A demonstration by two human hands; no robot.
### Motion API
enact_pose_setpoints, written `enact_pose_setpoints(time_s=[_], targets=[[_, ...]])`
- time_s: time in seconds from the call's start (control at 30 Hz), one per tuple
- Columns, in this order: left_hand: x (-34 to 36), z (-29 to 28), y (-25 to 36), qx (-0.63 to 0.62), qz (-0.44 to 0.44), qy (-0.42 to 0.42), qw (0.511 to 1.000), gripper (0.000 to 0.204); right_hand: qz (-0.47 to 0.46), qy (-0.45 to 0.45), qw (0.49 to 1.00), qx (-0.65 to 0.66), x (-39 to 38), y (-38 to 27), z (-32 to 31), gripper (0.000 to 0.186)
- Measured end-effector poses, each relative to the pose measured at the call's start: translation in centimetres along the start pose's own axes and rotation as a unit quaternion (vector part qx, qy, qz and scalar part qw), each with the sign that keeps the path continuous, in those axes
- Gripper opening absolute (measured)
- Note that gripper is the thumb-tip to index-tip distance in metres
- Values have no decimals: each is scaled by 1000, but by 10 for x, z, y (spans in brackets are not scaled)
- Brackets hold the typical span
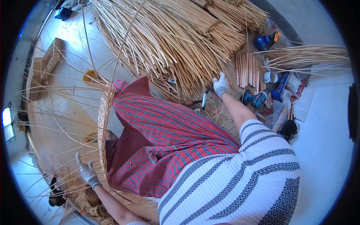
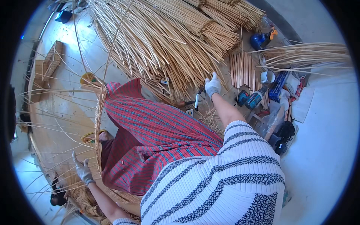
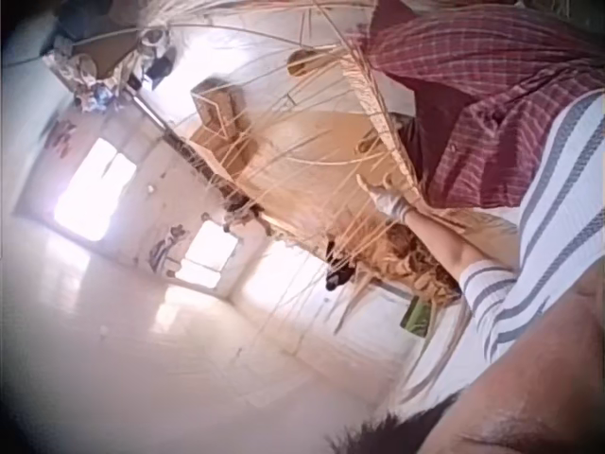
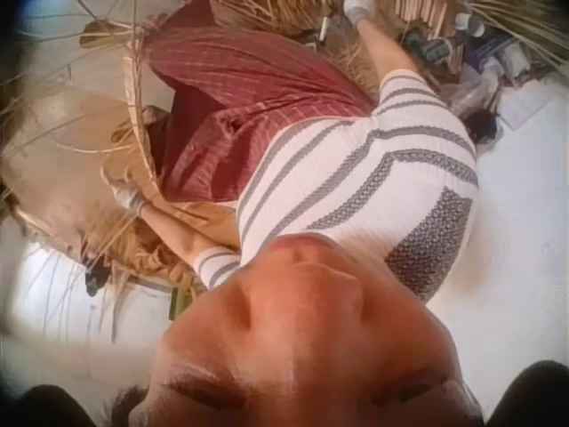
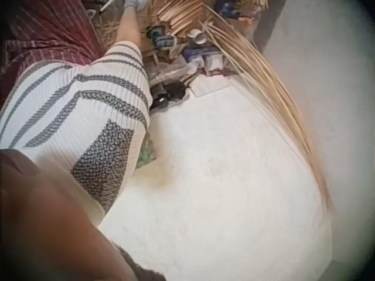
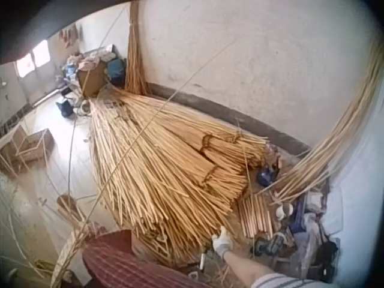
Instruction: The person is weaving a basket or a similar item using thin wooden or straw-like strips while sitting on the floor.
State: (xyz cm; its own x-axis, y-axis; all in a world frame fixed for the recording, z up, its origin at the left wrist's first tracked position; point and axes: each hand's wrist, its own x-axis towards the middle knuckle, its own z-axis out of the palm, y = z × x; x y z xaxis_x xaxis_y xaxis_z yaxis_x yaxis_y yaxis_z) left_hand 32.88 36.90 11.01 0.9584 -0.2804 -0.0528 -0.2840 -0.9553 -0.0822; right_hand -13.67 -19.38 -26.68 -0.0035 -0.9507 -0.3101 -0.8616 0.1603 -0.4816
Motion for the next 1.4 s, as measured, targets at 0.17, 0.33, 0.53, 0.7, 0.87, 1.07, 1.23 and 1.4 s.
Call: enact_pose_setpoints(time_s=[0.17, 0.33, 0.53, 0.7, 0.87, 1.07, 1.23, 1.4], targets=[[0, 2, 3, -19, -1, -2, 1000, 102, -55, 9, 997, 44, 45, -1, -3, 41], [-5, 5, -7, -55, 16, 27, 998, 104, -141, -189, 940, -245, 59, -58, 4, 29], [-43, 29, 99, -109, 128, 99, 981, 81, -68, -156, 984, -55, 52, -30, 21, 34], [-89, 58, 209, -398, 174, -39, 900, 42, -158, -214, 962, 66, -12, -50, 60, 29], [-145, 41, 319, -342, 351, -87, 867, 33, -166, -207, 964, 24, -63, -66, 94, 39], [-151, 60, 319, -396, 298, -99, 863, 27, -138, -273, 947, -94, -64, -102, 34, 32], [-156, 81, 325, -431, 317, 30, 844, 23, -124, -178, 964, -153, -44, -77, 19, 23], [-156, 79, 325, -425, 310, 29, 850, 22, -91, -139, 968, -189, -20, -42, 15, 29]])
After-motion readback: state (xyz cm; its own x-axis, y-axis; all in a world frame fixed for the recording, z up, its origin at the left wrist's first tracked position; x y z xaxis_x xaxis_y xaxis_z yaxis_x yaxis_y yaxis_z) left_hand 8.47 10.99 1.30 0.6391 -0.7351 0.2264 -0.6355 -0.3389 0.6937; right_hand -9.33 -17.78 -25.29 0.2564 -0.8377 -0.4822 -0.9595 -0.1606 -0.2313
